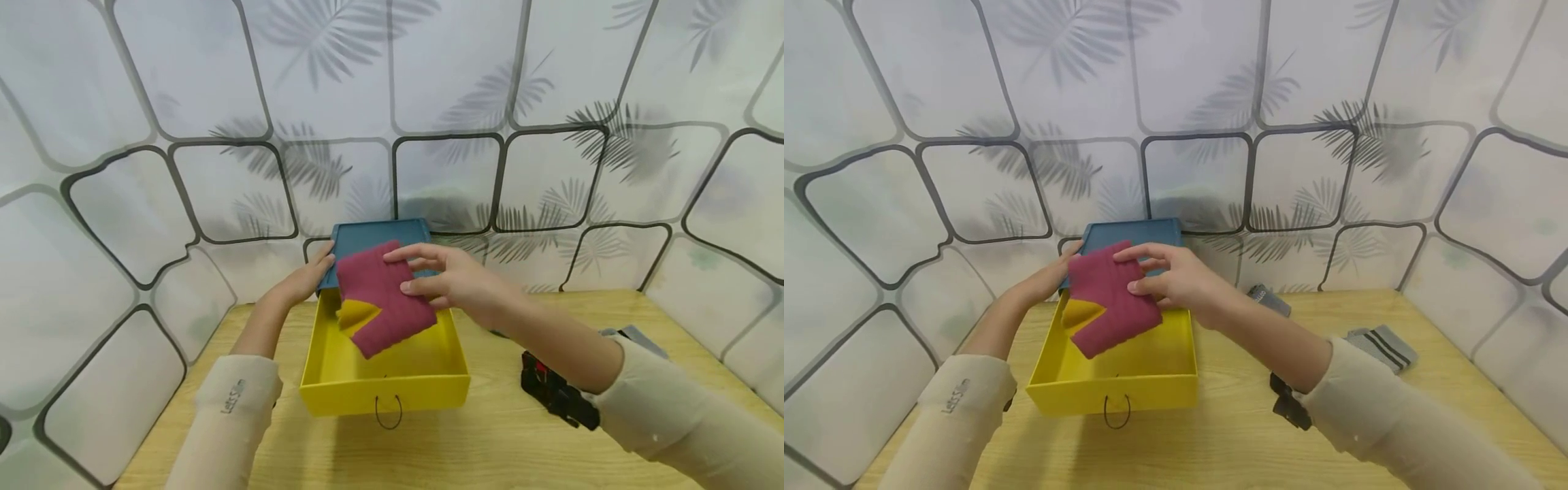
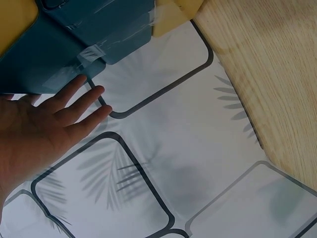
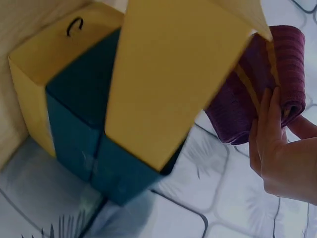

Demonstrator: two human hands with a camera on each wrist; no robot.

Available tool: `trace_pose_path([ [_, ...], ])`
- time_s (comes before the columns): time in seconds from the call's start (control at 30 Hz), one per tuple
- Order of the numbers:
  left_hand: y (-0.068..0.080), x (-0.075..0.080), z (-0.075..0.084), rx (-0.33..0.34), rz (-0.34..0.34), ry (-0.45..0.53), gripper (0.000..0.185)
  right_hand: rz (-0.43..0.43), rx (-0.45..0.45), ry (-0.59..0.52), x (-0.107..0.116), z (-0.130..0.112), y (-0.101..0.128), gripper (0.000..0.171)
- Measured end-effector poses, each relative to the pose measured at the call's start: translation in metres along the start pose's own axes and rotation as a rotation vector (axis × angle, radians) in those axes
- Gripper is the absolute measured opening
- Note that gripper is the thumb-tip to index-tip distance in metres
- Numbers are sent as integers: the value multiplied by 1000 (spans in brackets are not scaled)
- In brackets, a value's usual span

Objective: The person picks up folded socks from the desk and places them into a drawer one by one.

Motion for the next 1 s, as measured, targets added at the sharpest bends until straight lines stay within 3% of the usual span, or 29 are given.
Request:
trace_pose_path([
  [0.23, 0, 0, 0, 20, 8, -7, 55, -21, -98, 14, -22, 31, -19, 38],
  [0.53, 0, 0, 1, 34, 9, -20, 55, 52, -165, 38, -32, 56, -43, 34],
  [0.63, -1, -1, 0, 40, 1, -21, 55, 50, -172, 106, -39, 61, -47, 34],
  [0.87, -1, 1, -1, 43, 10, -29, 55, 39, -107, 381, -51, 61, -53, 31],
  [1.0, 0, 1, -1, 51, 10, -26, 55, 23, -123, 409, -51, 62, -52, 31],
])
Point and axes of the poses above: each hand's wrist, its own y-axis away from the middle knuckle, its own x-axis out of the back of the hand, z = x × y, the point moved 7 cm from there along -y, towards the middle knuckle, and after that the axes turned 10 degrees about -x, right-handed, at the moved point
